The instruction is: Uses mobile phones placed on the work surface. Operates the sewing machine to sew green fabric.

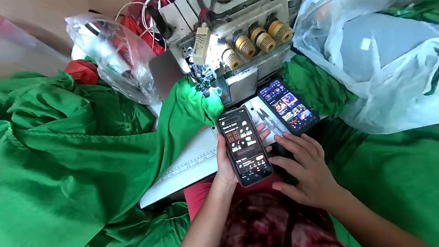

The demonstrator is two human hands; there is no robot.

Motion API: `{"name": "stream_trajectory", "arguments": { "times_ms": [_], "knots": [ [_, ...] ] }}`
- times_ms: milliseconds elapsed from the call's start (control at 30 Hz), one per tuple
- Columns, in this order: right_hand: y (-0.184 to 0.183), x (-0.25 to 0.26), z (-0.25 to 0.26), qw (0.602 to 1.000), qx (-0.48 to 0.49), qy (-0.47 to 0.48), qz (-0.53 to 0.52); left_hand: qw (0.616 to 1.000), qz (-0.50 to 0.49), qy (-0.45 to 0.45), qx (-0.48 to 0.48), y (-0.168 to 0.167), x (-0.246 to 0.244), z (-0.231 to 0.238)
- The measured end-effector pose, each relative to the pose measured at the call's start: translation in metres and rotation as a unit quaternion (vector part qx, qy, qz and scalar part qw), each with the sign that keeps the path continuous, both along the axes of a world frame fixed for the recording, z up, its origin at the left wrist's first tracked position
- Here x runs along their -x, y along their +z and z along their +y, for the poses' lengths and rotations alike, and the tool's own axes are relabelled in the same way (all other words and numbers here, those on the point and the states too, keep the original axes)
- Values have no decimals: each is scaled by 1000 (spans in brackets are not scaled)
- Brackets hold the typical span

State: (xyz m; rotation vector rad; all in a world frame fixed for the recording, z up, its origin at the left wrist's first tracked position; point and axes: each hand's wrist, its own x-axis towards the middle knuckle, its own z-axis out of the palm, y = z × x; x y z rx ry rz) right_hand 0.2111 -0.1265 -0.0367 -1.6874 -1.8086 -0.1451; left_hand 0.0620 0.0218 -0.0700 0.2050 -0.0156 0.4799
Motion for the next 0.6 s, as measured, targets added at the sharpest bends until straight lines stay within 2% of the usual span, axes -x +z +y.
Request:
{"name": "stream_trajectory", "arguments": {
  "times_ms": [133,267,400,600],
  "knots": [
    [0,6,-2,999,-50,-3,16,1000,-3,0,7,-1,-1,0],
    [-11,11,2,999,32,-23,-25,1000,3,12,-8,0,0,0],
    [0,10,0,1000,-9,-9,12,1000,-6,7,6,-1,2,0],
    [-4,10,2,1000,-22,7,14,1000,-5,7,14,1,3,0]
  ]
}}
